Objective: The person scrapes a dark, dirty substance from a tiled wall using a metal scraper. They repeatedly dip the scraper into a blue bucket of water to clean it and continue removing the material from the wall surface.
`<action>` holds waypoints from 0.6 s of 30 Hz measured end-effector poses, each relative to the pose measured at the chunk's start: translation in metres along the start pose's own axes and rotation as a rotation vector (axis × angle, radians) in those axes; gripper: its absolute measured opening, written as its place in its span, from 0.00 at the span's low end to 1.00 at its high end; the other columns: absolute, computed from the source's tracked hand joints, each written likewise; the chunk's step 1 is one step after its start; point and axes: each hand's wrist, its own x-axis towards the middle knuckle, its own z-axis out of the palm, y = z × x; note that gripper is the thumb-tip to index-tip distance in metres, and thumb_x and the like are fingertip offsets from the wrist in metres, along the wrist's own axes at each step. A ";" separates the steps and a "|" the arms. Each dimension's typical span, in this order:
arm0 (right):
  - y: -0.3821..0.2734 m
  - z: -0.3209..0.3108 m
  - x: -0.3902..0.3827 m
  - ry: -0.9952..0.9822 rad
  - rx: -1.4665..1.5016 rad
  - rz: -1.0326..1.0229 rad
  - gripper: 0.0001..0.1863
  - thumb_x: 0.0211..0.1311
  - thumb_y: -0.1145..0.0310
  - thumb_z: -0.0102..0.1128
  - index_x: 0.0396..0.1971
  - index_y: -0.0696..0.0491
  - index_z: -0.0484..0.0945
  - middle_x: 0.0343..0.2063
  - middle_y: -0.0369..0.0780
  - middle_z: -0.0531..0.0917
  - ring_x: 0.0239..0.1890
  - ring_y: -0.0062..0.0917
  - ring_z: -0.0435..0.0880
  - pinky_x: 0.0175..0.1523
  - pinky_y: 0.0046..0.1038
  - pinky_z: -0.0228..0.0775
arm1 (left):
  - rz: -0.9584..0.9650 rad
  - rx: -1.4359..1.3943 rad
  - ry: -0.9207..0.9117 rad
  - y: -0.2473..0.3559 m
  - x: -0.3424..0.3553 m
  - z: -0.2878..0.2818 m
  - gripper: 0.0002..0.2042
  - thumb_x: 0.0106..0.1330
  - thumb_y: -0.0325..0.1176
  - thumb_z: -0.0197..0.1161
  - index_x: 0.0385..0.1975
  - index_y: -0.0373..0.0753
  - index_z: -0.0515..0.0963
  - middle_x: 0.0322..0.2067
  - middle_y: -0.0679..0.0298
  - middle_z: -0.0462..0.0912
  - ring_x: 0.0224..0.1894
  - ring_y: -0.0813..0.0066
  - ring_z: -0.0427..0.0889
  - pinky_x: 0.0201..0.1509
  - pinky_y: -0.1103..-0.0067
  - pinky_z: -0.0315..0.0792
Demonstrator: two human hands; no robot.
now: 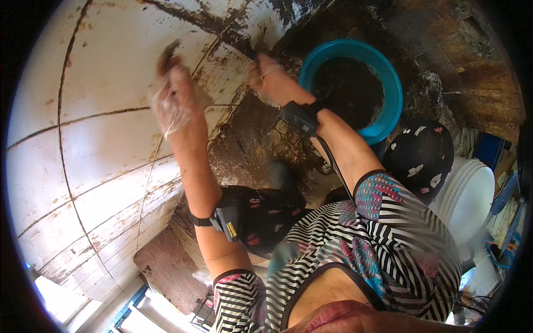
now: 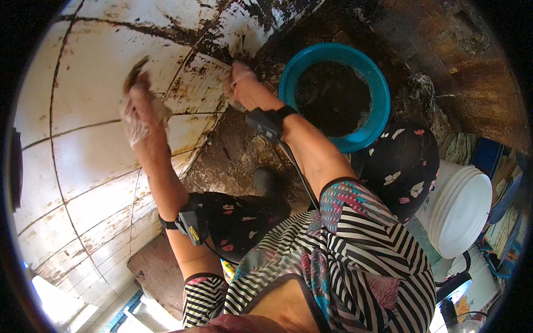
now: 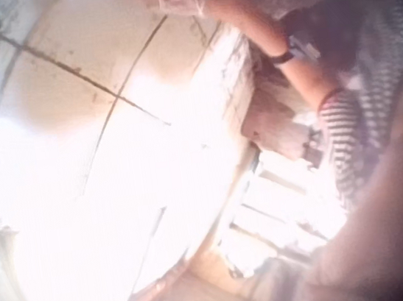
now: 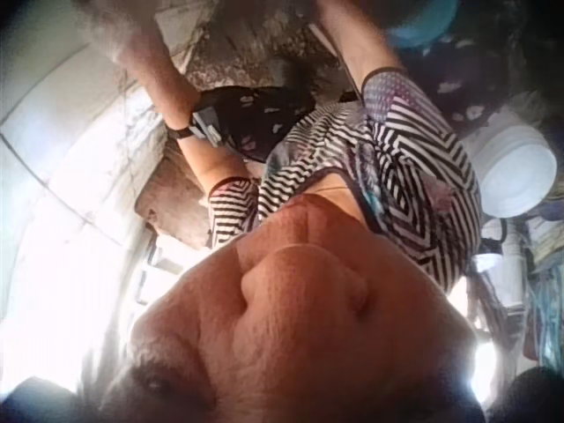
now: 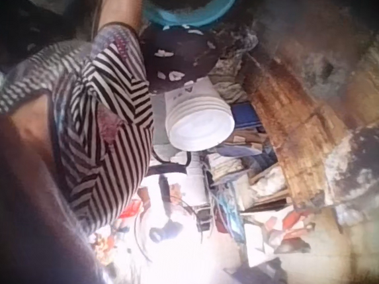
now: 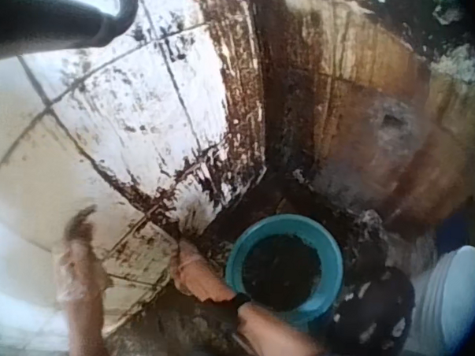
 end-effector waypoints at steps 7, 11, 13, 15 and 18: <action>-0.005 -0.010 0.039 0.740 -0.718 -0.549 0.13 0.65 0.54 0.44 0.37 0.48 0.68 0.30 0.44 0.71 0.24 0.36 0.68 0.28 0.41 0.65 | -0.056 -0.021 0.017 -0.003 0.000 0.013 0.27 0.67 0.54 0.42 0.47 0.33 0.71 0.38 0.55 0.78 0.42 0.69 0.75 0.41 0.74 0.69; 0.002 -0.007 0.041 0.427 -0.708 -0.639 0.19 0.65 0.53 0.44 0.51 0.45 0.67 0.38 0.45 0.73 0.33 0.41 0.73 0.37 0.52 0.72 | -0.216 -0.076 -0.029 0.011 0.003 0.019 0.27 0.65 0.55 0.47 0.47 0.33 0.73 0.32 0.54 0.77 0.31 0.70 0.74 0.39 0.77 0.67; 0.013 0.002 0.038 0.859 -0.825 -0.570 0.20 0.66 0.57 0.43 0.54 0.48 0.63 0.32 0.42 0.75 0.30 0.34 0.75 0.34 0.49 0.71 | -0.008 0.057 0.048 0.018 0.006 0.021 0.29 0.68 0.54 0.39 0.47 0.31 0.72 0.41 0.52 0.76 0.40 0.66 0.74 0.45 0.74 0.67; 0.024 0.010 0.039 0.957 -0.828 -0.525 0.20 0.66 0.57 0.42 0.54 0.49 0.63 0.29 0.40 0.77 0.29 0.30 0.75 0.33 0.45 0.70 | 0.175 0.073 0.113 0.022 0.006 0.023 0.29 0.70 0.52 0.32 0.47 0.30 0.72 0.47 0.50 0.74 0.44 0.60 0.74 0.50 0.72 0.65; 0.032 0.009 0.055 0.802 -0.644 -0.546 0.20 0.65 0.55 0.43 0.53 0.46 0.65 0.28 0.39 0.75 0.29 0.30 0.75 0.31 0.43 0.69 | 0.157 0.051 0.030 0.020 0.002 0.029 0.29 0.70 0.52 0.34 0.48 0.30 0.71 0.46 0.51 0.75 0.44 0.60 0.74 0.49 0.72 0.65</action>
